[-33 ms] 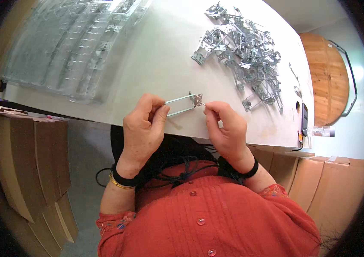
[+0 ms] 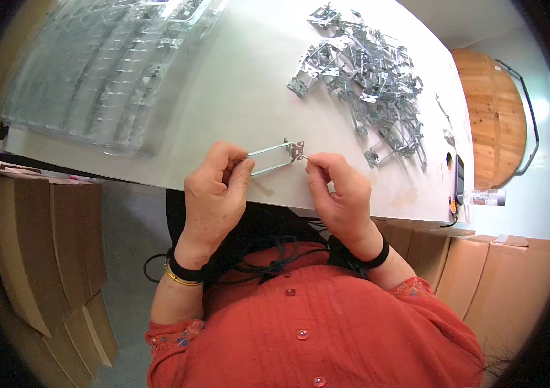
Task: Manually assembling small metal components and placing them into clear plastic trays.
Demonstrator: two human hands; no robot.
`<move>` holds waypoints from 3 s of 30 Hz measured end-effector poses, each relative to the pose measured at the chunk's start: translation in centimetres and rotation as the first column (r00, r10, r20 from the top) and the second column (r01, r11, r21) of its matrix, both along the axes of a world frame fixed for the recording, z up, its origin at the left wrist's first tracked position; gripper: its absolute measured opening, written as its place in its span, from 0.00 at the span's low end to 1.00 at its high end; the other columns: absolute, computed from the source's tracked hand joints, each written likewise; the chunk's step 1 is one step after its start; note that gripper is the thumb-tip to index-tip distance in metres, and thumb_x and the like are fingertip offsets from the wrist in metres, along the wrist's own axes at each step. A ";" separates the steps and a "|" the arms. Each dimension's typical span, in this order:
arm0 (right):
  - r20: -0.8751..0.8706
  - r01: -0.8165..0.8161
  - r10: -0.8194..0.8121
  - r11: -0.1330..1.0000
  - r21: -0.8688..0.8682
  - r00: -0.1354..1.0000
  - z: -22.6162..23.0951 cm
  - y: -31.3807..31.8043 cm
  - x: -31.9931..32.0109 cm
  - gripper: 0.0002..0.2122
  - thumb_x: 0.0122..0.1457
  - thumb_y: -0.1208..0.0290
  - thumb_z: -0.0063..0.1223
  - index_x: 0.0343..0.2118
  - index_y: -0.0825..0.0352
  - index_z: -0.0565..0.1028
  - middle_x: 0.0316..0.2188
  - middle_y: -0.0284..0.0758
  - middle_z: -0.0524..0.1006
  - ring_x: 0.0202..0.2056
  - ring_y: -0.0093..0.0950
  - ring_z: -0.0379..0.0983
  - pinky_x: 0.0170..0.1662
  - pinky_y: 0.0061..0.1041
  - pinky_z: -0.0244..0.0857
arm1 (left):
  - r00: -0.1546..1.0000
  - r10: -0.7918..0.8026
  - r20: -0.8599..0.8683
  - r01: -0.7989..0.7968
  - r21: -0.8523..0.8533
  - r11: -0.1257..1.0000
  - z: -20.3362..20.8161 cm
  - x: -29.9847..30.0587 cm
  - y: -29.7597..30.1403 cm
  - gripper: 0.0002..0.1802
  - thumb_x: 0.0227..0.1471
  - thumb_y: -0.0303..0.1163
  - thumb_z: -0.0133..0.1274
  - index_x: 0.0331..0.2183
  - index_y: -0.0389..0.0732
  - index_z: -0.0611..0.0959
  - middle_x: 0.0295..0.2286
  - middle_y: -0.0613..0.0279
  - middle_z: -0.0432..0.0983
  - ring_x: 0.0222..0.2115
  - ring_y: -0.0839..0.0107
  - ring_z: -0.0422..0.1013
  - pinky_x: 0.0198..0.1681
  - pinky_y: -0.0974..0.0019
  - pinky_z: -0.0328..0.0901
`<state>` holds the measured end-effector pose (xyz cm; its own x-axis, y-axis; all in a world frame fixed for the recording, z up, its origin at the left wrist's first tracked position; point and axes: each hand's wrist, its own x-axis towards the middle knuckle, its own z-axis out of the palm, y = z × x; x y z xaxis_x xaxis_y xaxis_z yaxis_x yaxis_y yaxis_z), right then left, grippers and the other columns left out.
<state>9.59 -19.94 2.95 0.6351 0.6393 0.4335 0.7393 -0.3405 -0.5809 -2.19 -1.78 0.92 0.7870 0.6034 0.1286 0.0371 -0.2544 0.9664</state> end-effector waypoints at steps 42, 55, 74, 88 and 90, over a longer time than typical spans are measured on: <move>-0.104 0.084 -0.078 0.995 0.051 0.991 -0.4 0.6 0.2 0.05 0.61 0.80 0.59 0.39 0.66 0.76 0.21 0.42 0.77 0.21 0.35 0.78 0.26 0.31 0.68 | 1.000 0.000 0.027 -0.001 0.058 0.998 -0.1 0.1 0.1 0.05 0.59 0.24 0.62 0.36 0.38 0.80 0.23 0.71 0.73 0.25 0.83 0.67 0.29 0.74 0.64; -0.273 0.132 -0.120 0.991 0.028 0.954 -0.4 0.9 -0.1 0.03 0.63 0.80 0.56 0.38 0.67 0.75 0.19 0.38 0.74 0.20 0.23 0.72 0.25 0.26 0.65 | 0.999 0.013 0.042 -0.015 0.050 0.999 0.1 0.1 0.0 0.05 0.59 0.23 0.60 0.34 0.37 0.79 0.20 0.64 0.70 0.21 0.79 0.65 0.25 0.71 0.63; -0.317 0.102 -0.105 0.994 -0.026 0.943 -0.2 0.4 -0.2 0.03 0.62 0.80 0.55 0.38 0.67 0.75 0.18 0.38 0.73 0.19 0.24 0.72 0.24 0.28 0.65 | 0.999 0.016 0.043 -0.018 0.052 0.998 0.0 0.2 -0.1 0.05 0.58 0.22 0.61 0.34 0.37 0.79 0.20 0.64 0.71 0.20 0.79 0.66 0.26 0.71 0.63; -0.363 0.069 -0.088 0.996 -0.065 0.928 0.2 0.6 -0.3 0.03 0.62 0.78 0.56 0.38 0.68 0.75 0.20 0.41 0.75 0.21 0.29 0.76 0.27 0.29 0.67 | 1.000 0.002 0.022 -0.003 0.037 0.999 -0.2 0.0 0.0 0.05 0.60 0.25 0.62 0.35 0.37 0.80 0.23 0.73 0.72 0.24 0.85 0.65 0.28 0.75 0.62; -0.372 0.059 -0.083 0.995 -0.074 0.924 0.3 0.6 -0.5 0.03 0.63 0.78 0.56 0.38 0.67 0.76 0.20 0.41 0.75 0.22 0.29 0.76 0.27 0.29 0.67 | 1.000 0.002 0.013 -0.002 0.028 1.000 0.0 0.0 0.0 0.05 0.60 0.25 0.62 0.35 0.37 0.80 0.23 0.73 0.72 0.24 0.85 0.65 0.28 0.75 0.62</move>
